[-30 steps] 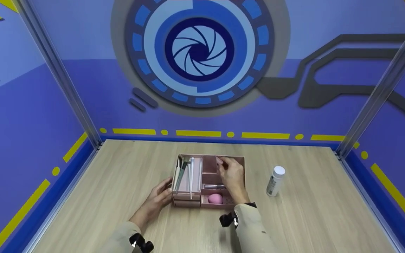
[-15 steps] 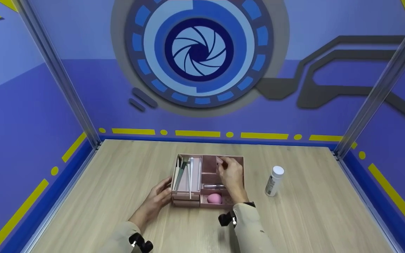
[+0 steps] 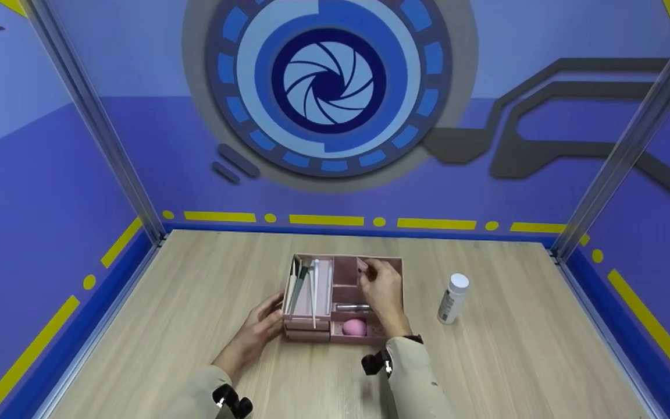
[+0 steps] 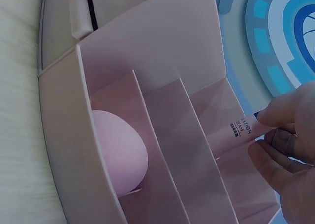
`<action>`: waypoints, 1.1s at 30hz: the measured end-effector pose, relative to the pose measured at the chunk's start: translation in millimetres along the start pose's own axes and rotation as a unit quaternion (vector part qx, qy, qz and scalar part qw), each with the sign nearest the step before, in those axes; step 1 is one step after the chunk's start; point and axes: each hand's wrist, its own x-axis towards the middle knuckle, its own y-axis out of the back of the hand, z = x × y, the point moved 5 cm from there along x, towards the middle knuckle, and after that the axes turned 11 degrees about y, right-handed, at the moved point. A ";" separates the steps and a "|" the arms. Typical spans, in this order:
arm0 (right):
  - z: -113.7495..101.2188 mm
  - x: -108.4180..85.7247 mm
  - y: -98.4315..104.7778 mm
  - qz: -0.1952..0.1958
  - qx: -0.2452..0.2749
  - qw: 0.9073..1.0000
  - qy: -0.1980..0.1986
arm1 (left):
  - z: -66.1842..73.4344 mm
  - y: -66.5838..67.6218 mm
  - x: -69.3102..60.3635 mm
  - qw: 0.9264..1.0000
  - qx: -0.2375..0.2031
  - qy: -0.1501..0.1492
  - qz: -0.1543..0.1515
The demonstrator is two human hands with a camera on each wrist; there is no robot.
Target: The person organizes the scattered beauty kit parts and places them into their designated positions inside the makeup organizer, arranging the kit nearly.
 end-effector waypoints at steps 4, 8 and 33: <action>0.1 -1.0 2.6 -0.003 0.008 1.000 -0.007 | 0.2 0.3 -0.2 1.000 0.008 -0.005 0.001; -1.0 -0.7 6.0 0.000 0.024 1.000 -0.004 | -0.5 0.8 0.4 1.000 0.001 -0.009 0.002; 5.8 -1.7 41.0 0.023 0.024 0.999 -0.006 | -0.5 0.2 0.0 1.000 0.017 -0.018 -0.012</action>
